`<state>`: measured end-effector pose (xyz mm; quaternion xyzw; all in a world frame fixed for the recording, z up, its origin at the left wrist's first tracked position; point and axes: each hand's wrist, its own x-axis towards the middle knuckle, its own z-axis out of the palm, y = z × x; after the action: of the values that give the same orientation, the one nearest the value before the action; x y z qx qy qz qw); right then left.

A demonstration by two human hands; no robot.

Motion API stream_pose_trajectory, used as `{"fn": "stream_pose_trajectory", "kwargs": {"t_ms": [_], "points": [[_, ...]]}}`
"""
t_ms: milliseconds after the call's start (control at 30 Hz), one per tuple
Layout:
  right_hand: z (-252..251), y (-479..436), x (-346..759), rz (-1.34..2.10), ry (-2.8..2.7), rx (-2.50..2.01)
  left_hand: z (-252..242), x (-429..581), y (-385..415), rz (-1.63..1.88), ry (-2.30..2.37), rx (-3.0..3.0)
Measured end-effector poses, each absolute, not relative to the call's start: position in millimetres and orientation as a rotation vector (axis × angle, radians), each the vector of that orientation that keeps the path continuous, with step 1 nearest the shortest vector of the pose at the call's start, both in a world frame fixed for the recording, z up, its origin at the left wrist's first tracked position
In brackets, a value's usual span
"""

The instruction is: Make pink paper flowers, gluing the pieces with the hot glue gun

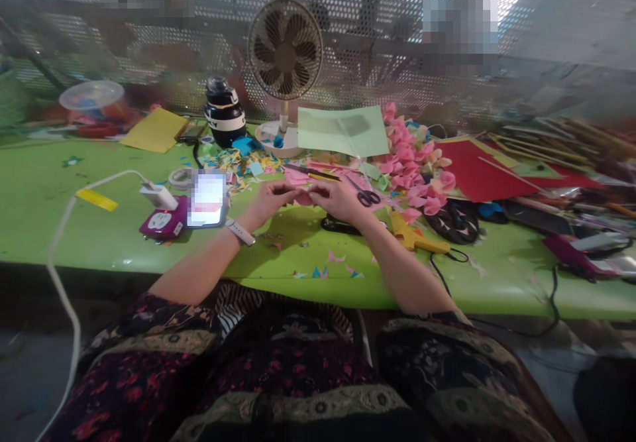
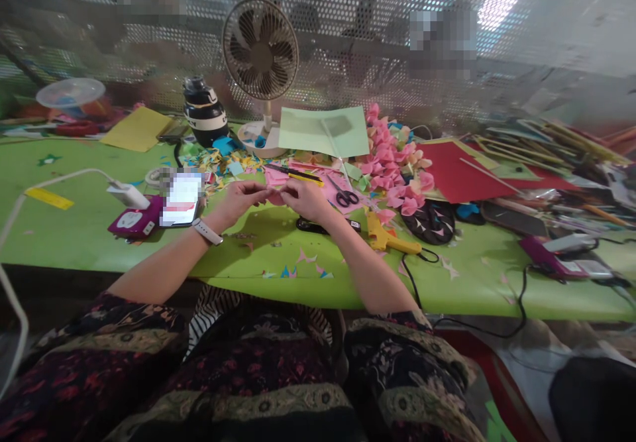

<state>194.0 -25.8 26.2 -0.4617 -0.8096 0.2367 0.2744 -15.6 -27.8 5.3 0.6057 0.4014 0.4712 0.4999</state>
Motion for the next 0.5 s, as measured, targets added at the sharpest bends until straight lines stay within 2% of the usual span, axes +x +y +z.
{"fn": "stream_pose_trajectory", "kwargs": {"t_ms": [200, 333, 500], "points": [[70, -44, 215, 0.537, -2.128, -1.279, 6, -20, -27, 1.185, 1.036, 1.319], [97, -65, 265, 0.463, -2.178, -1.46, 6, -21, -26, 1.216, 1.053, 1.254], [78, -102, 350, 0.052, -2.255, -1.837, 6, -19, -24, 1.263, 1.094, 1.227]]}}
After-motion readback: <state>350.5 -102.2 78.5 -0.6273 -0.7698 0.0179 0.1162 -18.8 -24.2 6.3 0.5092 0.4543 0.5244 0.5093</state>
